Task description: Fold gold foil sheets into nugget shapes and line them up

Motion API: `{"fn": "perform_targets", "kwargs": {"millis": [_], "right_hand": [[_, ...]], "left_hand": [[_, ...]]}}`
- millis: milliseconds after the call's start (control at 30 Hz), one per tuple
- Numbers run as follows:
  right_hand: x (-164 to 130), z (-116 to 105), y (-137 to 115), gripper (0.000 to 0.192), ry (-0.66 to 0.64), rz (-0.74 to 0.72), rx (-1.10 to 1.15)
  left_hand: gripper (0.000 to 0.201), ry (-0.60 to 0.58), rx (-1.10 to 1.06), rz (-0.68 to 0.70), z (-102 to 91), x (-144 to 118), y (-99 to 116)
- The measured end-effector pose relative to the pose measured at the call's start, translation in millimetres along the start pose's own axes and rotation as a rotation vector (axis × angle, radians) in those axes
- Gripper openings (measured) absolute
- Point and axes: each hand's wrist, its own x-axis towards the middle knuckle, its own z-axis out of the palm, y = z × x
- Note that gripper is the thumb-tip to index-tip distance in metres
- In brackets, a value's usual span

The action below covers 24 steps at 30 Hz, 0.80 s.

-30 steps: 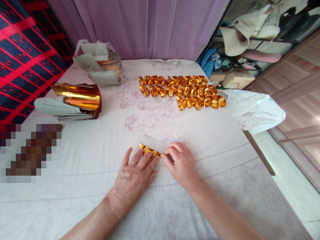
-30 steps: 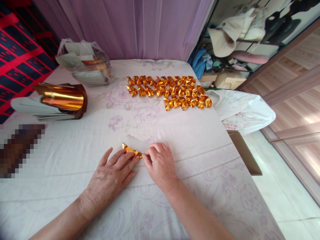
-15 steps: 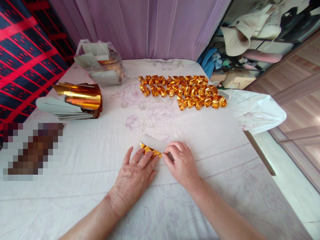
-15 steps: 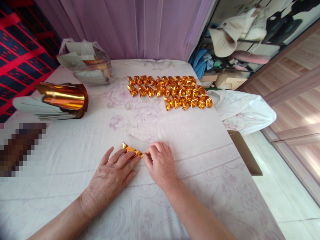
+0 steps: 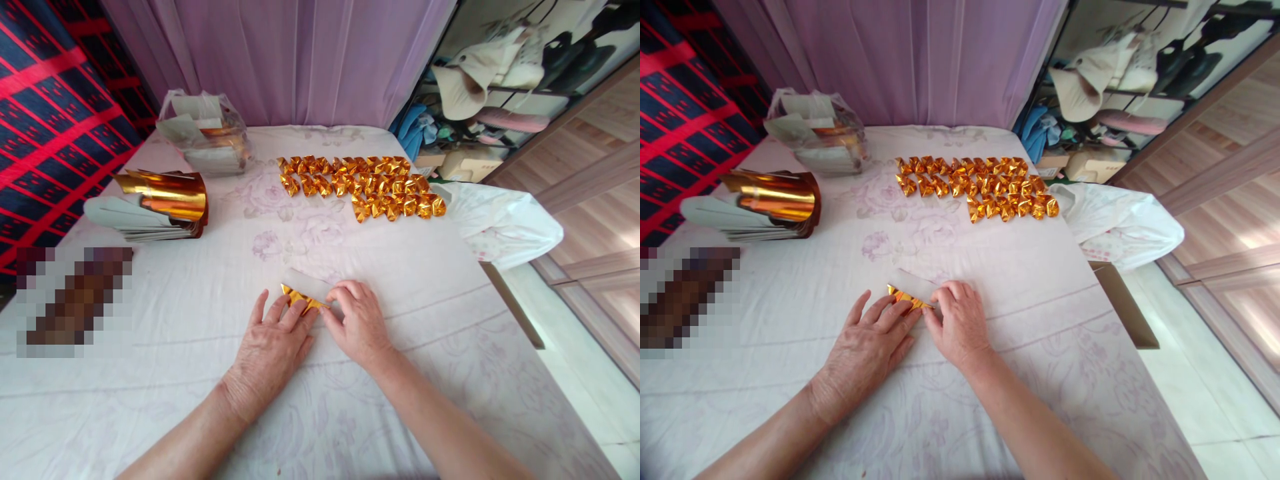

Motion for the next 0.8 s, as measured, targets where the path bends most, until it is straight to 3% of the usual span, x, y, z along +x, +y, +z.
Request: {"fn": "perform_targets", "kwargs": {"millis": [467, 800], "right_hand": [[1, 2, 7, 0.011, 0.031, 0.005, 0.13], [1, 4, 5, 0.007, 0.031, 0.002, 0.099]], "left_hand": [[0.034, 0.018, 0.001, 0.006, 0.5, 0, 0], [0.036, 0.006, 0.009, 0.0, 0.2, 0, 1]]}}
